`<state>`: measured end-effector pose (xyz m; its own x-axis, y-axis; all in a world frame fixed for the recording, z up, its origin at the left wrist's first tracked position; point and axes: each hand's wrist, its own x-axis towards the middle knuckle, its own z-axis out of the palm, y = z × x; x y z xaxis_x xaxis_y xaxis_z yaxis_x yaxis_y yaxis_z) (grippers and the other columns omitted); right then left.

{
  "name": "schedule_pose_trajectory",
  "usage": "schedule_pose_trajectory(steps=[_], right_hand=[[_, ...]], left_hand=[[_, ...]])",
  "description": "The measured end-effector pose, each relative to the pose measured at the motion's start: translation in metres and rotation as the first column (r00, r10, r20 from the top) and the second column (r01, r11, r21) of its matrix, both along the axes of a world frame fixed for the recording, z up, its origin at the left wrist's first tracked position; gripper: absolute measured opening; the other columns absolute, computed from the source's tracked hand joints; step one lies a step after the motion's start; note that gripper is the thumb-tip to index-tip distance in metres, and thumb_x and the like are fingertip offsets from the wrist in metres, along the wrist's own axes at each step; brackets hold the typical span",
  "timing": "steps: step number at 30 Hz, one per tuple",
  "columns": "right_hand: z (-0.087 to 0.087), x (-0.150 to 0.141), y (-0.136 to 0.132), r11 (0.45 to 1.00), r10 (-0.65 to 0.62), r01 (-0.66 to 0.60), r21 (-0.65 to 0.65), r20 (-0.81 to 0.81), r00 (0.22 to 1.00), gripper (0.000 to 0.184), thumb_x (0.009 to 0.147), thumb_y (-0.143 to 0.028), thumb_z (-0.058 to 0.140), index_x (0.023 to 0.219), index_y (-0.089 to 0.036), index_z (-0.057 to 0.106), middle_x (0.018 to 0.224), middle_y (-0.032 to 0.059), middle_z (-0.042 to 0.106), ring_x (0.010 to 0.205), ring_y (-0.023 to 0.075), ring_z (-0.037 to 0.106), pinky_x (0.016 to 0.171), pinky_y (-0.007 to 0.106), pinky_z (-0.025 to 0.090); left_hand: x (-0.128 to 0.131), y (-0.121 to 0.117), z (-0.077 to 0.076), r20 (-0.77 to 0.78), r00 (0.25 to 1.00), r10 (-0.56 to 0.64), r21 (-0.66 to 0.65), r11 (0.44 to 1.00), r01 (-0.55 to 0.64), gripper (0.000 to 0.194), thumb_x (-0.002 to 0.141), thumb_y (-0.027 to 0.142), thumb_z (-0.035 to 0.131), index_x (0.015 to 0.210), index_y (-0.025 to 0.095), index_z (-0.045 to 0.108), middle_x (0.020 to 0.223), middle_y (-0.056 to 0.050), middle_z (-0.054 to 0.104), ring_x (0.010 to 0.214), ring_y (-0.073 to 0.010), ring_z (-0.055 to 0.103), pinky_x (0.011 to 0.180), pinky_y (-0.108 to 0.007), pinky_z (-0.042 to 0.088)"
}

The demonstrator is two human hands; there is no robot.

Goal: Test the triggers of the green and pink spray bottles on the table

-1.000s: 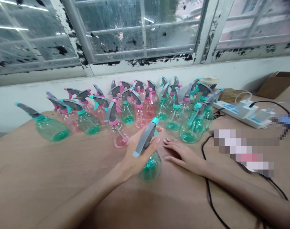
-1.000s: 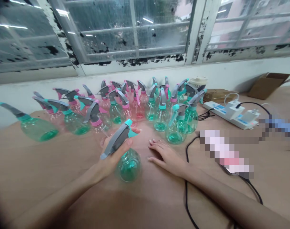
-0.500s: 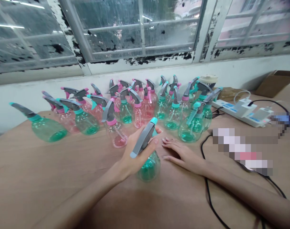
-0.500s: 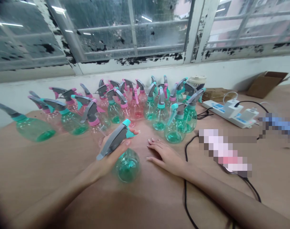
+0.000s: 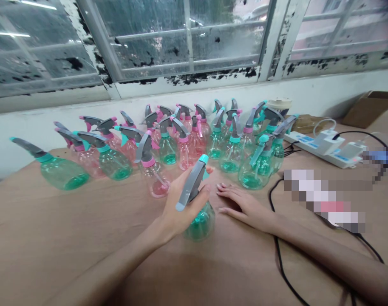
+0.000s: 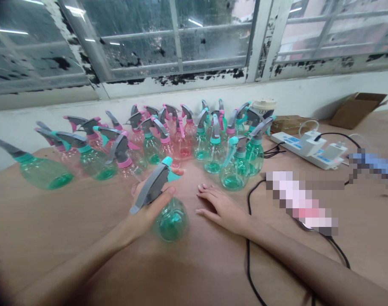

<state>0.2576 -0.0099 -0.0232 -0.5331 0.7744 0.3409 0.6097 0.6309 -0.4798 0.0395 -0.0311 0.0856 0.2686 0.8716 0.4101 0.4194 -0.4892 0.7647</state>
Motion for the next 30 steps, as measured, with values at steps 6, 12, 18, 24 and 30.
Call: schedule_pose_trajectory(steps=[6, 12, 18, 24, 30], right_hand=[[0.0, 0.0, 0.001, 1.0, 0.006, -0.006, 0.002, 0.029, 1.0, 0.048, 0.093, -0.049, 0.05, 0.128, -0.017, 0.055, 0.143, 0.0125, 0.051, 0.136, 0.0252, 0.043, 0.114, 0.048, 0.033], [0.0, 0.0, 0.001, 1.0, 0.009, -0.009, 0.011, 0.01, 1.0, 0.048, 0.092, -0.049, 0.051, 0.129, -0.019, 0.054, 0.142, 0.0117, 0.052, 0.135, 0.0254, 0.043, 0.113, 0.049, 0.034], [-0.002, 0.0, 0.001, 1.0, 0.009, -0.009, 0.014, 0.002, 1.0, 0.048, 0.092, -0.048, 0.052, 0.128, -0.017, 0.055, 0.141, 0.0128, 0.053, 0.135, 0.026, 0.043, 0.113, 0.049, 0.034], [-0.004, 0.001, 0.002, 1.0, 0.014, -0.014, 0.028, 0.007, 1.0, 0.049, 0.092, -0.048, 0.052, 0.129, -0.015, 0.054, 0.141, 0.0142, 0.053, 0.135, 0.0261, 0.043, 0.113, 0.05, 0.034], [-0.004, 0.001, 0.002, 0.999, 0.014, -0.014, 0.035, 0.008, 1.0, 0.049, 0.092, -0.047, 0.053, 0.128, -0.015, 0.054, 0.14, 0.0141, 0.053, 0.135, 0.0258, 0.044, 0.113, 0.05, 0.034]], left_hand=[[0.001, 0.001, -0.002, 0.018, 1.0, -0.015, 0.053, 0.998, 0.014, 0.038, 0.086, 0.026, 0.054, 0.123, 0.023, 0.057, 0.098, -0.004, 0.066, 0.086, -0.0211, 0.063, 0.082, -0.034, 0.049], [0.001, 0.001, -0.002, 0.02, 0.999, -0.026, 0.016, 1.0, 0.025, 0.036, 0.085, 0.028, 0.055, 0.12, 0.023, 0.058, 0.105, -0.005, 0.068, 0.082, -0.0211, 0.063, 0.081, -0.036, 0.051], [0.0, -0.001, 0.006, -0.025, 0.996, -0.084, -0.037, 0.996, 0.083, 0.033, 0.084, 0.032, 0.054, 0.116, 0.024, 0.059, 0.093, -0.004, 0.068, 0.067, -0.018, 0.061, 0.067, -0.032, 0.051], [-0.002, 0.004, 0.009, -0.038, 0.979, -0.199, -0.074, 0.978, 0.196, 0.03, 0.08, 0.035, 0.056, 0.106, 0.021, 0.06, 0.095, -0.005, 0.069, 0.079, -0.0198, 0.066, 0.067, -0.028, 0.054], [-0.002, 0.0, 0.011, -0.108, 0.99, -0.09, -0.054, 0.995, 0.085, 0.014, 0.08, 0.034, 0.055, 0.084, 0.021, 0.06, 0.07, 0.0, 0.062, 0.06, -0.0156, 0.06, 0.056, -0.025, 0.05]])
